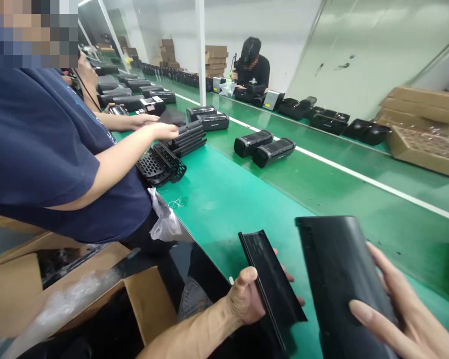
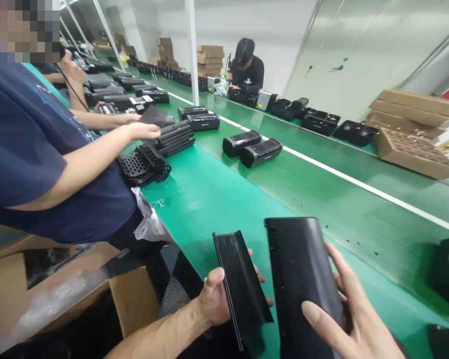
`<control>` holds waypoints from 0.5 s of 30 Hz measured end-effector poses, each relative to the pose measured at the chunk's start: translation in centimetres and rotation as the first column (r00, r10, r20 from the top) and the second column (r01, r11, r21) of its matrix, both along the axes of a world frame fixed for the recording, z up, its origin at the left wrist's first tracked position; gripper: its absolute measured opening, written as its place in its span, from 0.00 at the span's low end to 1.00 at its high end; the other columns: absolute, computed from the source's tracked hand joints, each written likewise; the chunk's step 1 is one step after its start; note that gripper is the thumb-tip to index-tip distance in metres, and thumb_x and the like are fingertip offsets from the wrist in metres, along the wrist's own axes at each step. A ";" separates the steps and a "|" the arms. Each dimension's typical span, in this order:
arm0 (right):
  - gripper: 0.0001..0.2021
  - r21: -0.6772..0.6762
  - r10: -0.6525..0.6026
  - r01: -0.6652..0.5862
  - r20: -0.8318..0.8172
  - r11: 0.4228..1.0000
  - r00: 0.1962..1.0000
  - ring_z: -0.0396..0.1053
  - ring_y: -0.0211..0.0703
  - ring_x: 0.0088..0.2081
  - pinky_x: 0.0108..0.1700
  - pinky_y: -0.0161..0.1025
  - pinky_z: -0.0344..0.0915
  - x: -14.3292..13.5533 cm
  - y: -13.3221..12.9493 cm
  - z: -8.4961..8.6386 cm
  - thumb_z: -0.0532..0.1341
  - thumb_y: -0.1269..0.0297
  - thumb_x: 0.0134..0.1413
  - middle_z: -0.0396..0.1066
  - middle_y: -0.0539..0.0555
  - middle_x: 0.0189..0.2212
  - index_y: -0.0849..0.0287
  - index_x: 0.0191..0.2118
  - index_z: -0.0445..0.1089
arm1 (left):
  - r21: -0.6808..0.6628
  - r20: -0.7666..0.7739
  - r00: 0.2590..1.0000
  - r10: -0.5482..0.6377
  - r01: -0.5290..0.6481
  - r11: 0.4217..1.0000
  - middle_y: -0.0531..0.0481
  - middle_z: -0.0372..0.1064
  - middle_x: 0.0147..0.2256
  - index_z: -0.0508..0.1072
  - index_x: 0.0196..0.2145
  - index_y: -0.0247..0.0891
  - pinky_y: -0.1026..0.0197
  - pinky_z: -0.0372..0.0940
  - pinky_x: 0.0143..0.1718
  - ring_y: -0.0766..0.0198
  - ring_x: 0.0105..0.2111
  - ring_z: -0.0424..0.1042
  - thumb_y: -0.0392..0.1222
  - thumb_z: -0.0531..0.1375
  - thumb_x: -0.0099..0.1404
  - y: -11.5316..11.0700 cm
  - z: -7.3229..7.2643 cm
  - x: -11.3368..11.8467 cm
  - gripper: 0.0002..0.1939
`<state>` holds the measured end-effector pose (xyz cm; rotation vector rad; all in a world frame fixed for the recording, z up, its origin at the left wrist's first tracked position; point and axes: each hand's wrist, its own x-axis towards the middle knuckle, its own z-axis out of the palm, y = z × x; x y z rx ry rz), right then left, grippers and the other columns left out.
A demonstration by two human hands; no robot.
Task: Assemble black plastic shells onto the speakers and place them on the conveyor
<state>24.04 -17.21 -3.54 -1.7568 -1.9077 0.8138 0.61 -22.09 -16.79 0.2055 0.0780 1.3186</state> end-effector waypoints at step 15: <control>0.46 -0.041 0.383 -0.382 0.179 0.923 0.906 0.68 0.72 0.67 0.63 0.65 0.72 -5.9 0.9 2.0 0.64 0.37 0.60 0.64 0.58 0.73 0.41 0.79 0.49 | 0.191 -0.122 0.990 0.066 -0.042 0.981 0.28 0.75 0.59 0.73 0.64 0.30 0.36 0.62 0.65 0.31 0.63 0.71 0.58 0.72 0.58 0.2 4.0 0.3 0.43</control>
